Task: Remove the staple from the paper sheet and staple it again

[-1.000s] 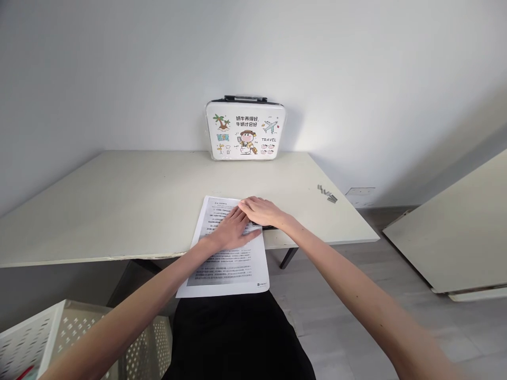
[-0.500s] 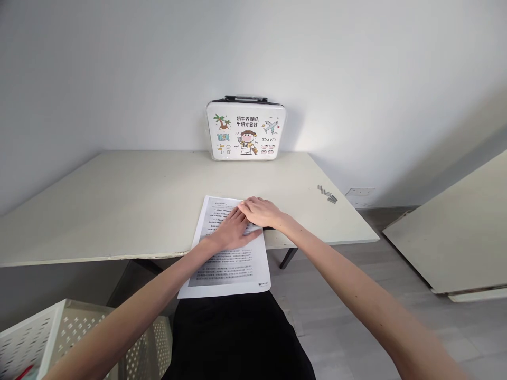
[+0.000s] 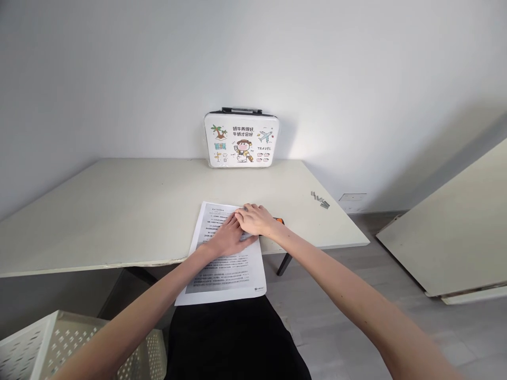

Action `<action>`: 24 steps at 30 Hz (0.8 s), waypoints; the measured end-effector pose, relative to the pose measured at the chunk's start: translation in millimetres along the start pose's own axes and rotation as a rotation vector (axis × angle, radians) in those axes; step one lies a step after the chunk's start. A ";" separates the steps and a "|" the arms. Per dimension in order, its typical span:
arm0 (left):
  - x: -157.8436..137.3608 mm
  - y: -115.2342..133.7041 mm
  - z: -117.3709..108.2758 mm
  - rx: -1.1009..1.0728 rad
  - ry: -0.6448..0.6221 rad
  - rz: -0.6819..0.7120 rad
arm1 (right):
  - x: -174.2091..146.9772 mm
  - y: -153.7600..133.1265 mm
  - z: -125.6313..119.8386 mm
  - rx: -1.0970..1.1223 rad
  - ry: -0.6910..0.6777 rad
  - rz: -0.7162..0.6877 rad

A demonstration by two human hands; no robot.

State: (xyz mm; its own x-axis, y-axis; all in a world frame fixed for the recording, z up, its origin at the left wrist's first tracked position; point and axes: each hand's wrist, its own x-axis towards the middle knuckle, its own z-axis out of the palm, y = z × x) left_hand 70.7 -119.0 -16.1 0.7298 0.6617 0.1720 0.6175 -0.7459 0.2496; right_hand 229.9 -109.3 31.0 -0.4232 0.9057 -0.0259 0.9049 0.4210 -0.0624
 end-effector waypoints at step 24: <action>-0.6 -1.0 -1.5 -0.003 0.007 -0.011 | -0.5 -6.9 0.9 -0.040 0.051 0.013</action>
State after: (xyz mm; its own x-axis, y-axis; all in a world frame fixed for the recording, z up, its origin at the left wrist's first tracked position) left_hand 69.2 -118.5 -15.1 0.7208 0.6705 0.1760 0.6247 -0.7383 0.2543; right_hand 223.9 -112.7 30.5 -0.4092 0.9121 0.0242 0.9119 0.4097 -0.0228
